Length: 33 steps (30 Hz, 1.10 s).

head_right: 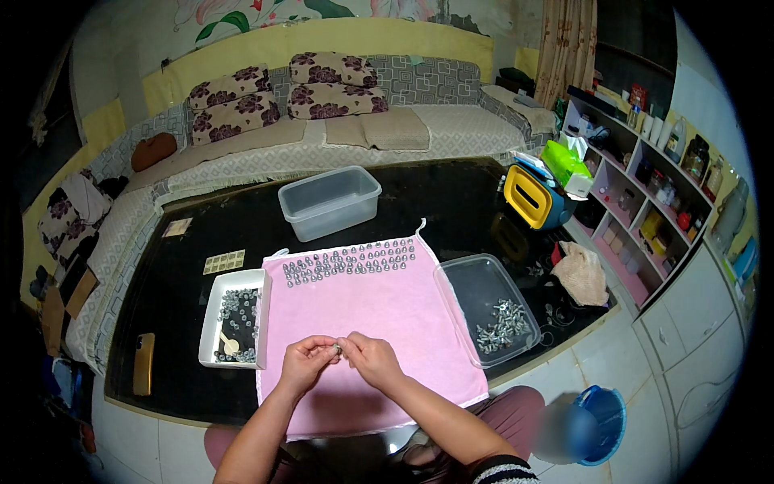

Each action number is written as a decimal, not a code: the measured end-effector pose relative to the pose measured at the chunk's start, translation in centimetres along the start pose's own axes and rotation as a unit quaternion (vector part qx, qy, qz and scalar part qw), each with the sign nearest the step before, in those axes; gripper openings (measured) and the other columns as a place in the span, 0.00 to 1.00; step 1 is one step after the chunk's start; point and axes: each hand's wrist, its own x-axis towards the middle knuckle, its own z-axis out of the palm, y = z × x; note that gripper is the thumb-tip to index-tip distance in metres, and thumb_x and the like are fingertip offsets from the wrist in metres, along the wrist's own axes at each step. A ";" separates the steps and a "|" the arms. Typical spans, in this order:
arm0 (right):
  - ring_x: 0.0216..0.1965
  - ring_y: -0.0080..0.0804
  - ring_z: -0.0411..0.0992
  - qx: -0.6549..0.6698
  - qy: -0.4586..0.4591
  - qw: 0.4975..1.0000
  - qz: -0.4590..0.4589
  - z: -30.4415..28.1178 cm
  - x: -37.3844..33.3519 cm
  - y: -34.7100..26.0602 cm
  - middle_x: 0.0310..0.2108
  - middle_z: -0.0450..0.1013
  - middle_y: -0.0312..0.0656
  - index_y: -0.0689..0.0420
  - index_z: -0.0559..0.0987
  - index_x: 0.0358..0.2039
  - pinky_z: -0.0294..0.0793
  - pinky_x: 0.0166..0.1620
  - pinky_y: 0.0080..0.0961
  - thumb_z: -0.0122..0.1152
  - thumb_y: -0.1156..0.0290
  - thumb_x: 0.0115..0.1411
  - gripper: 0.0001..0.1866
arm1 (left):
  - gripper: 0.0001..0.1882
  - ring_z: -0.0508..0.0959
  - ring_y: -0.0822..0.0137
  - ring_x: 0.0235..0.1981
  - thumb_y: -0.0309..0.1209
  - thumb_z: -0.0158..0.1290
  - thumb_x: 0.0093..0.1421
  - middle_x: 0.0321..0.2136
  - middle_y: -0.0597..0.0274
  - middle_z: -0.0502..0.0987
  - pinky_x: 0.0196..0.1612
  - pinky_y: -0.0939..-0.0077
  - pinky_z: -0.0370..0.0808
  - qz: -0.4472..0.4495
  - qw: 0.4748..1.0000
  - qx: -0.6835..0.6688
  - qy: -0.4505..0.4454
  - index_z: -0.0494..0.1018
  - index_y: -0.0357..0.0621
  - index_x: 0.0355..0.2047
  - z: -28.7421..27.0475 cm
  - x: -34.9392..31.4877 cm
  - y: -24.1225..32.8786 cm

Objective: The person assembles small metal and plastic components by hand, picking pieces from a tray and a container and fitting them together on a pink cloth over a table.

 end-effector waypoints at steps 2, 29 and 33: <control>0.19 0.27 0.68 0.035 0.080 0.995 -0.056 0.6 -0.1 -0.3 0.15 0.69 0.39 0.59 0.71 0.23 0.66 0.25 0.23 0.44 0.60 0.60 0.16 | 0.07 0.74 0.75 0.27 0.21 0.51 0.53 0.27 0.60 0.74 0.33 0.84 0.73 -0.007 1.000 0.004 0.008 0.71 0.33 0.34 0.0 0.1 0.1; 0.20 0.17 0.64 0.152 -0.082 0.982 0.080 0.1 0.2 1.0 0.17 0.66 0.33 0.60 0.70 0.25 0.64 0.26 0.14 0.44 0.63 0.61 0.14 | 0.06 0.73 0.77 0.28 0.20 0.50 0.54 0.26 0.63 0.74 0.33 0.86 0.71 0.008 0.999 0.049 0.001 0.71 0.34 0.34 -0.1 0.0 -0.2; 0.20 0.17 0.64 0.145 -0.023 0.989 0.019 0.6 0.2 0.6 0.17 0.66 0.33 0.60 0.70 0.25 0.64 0.26 0.14 0.44 0.62 0.61 0.15 | 0.07 0.73 0.77 0.28 0.21 0.50 0.54 0.26 0.63 0.74 0.33 0.86 0.72 0.005 1.000 0.026 0.006 0.70 0.34 0.34 0.1 0.1 0.0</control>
